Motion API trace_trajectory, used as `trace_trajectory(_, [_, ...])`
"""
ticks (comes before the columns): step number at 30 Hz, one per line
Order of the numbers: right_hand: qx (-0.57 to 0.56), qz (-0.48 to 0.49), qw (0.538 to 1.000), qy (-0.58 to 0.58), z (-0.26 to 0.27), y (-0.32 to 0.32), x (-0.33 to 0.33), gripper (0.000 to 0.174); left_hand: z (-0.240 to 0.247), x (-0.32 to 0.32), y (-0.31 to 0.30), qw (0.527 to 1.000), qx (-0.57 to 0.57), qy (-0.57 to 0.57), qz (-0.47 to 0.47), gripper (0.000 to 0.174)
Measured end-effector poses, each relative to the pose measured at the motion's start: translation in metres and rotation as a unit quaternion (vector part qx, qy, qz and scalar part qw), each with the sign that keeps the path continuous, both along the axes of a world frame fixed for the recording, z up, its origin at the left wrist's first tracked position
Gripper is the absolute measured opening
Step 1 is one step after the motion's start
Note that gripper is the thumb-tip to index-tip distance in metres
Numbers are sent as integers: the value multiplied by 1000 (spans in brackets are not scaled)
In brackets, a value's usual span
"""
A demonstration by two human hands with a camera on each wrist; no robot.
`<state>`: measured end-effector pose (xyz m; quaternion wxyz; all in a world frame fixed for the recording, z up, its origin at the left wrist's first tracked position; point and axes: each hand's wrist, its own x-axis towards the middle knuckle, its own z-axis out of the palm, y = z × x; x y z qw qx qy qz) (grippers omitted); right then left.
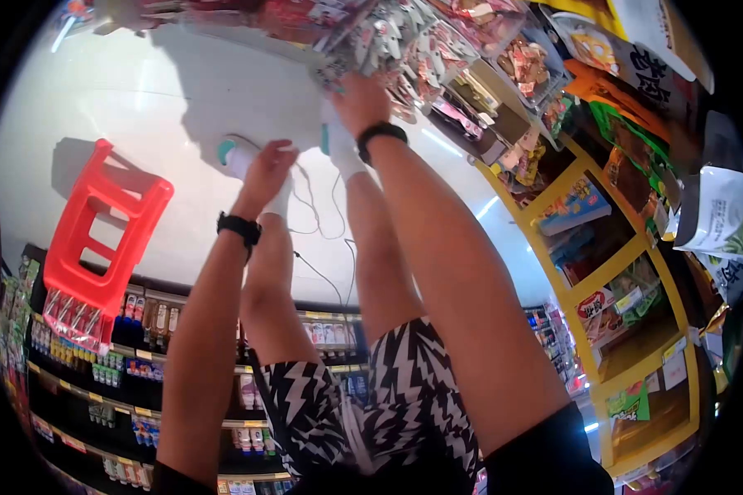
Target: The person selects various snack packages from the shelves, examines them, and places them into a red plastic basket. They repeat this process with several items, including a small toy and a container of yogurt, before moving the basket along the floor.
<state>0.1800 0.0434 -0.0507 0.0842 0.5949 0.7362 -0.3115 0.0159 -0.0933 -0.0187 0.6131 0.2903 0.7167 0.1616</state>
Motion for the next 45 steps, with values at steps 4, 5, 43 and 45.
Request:
trace_trajectory(4, [-45,61,997,-32,-11,18,-10,27,-15,14,47,998,-7,-42,46,40])
trace_trajectory(5, [-46,82,994,-59,-12,17,-15,23,-13,14,57,998,5,-46,51,38])
trace_trajectory(43, [-285,152,900,293,455,-137,-104,41,407,-31,-132,904,157,19,398,28])
trace_trajectory(45, [-268,171,897,307,450,-163,-123,43,407,-45,-165,894,176,62,407,32])
